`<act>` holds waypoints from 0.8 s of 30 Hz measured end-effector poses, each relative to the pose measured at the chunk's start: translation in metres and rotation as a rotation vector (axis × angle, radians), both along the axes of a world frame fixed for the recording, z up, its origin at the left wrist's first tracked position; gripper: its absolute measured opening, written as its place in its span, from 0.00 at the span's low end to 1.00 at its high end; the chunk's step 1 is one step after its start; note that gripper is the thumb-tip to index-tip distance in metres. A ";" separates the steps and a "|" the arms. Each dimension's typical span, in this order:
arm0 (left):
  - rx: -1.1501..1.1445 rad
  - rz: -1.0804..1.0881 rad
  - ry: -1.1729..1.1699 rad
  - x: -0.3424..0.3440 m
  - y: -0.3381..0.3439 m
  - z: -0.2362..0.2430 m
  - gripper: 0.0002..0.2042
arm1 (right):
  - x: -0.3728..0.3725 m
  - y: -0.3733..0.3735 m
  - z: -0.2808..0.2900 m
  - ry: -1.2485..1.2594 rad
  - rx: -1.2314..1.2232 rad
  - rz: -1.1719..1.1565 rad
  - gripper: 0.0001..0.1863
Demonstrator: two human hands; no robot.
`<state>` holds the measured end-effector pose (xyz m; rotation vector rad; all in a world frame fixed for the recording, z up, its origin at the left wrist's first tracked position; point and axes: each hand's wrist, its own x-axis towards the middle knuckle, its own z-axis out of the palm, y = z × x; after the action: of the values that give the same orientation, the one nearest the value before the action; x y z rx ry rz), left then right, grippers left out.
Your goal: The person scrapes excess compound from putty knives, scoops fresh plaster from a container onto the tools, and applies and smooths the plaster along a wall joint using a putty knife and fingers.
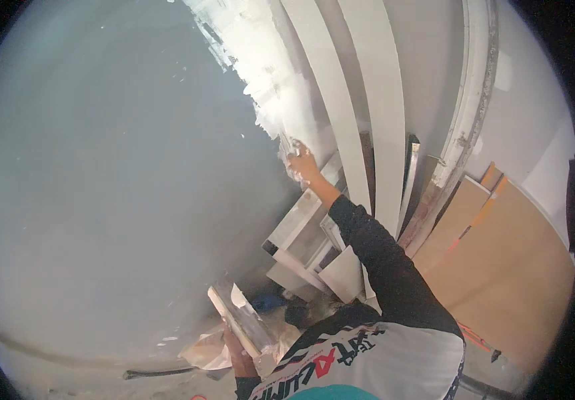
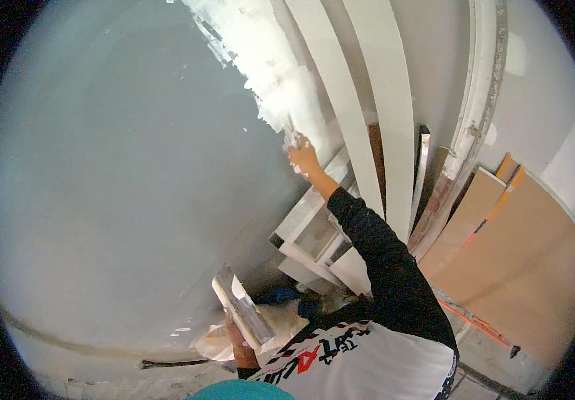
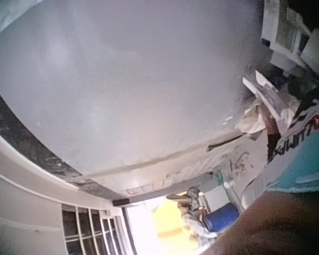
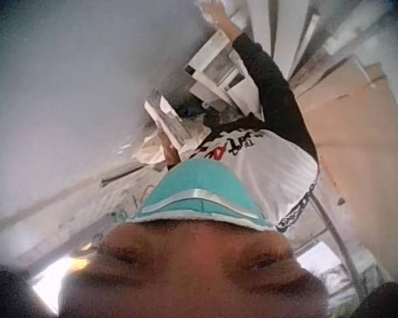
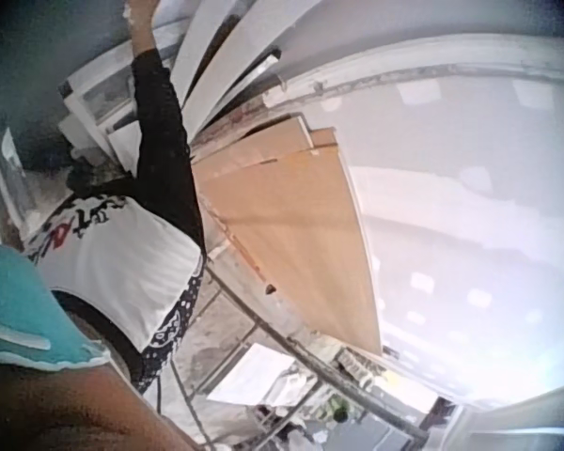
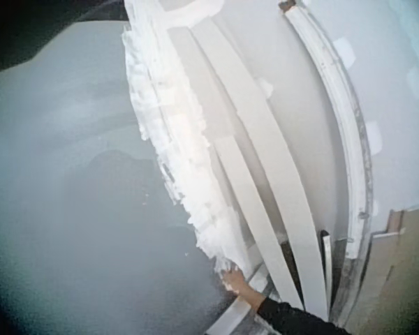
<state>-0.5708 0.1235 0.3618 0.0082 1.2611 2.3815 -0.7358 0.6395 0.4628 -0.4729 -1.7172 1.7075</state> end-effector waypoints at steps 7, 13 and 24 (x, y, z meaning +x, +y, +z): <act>-0.006 -0.020 -0.018 0.006 0.016 -0.010 0.25 | -0.043 0.143 -0.026 0.039 0.290 -0.539 0.34; 0.057 -0.006 -0.057 0.018 -0.010 -0.018 0.25 | -0.098 0.007 -0.021 0.045 0.296 -0.453 0.43; -0.094 0.006 0.067 0.019 0.030 0.017 0.29 | -0.019 0.026 -0.036 0.091 0.455 -0.538 0.30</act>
<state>-0.5514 0.1540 0.3787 0.0555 1.4051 2.3418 -0.7548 0.6653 0.4265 -0.5677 -1.6527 0.9155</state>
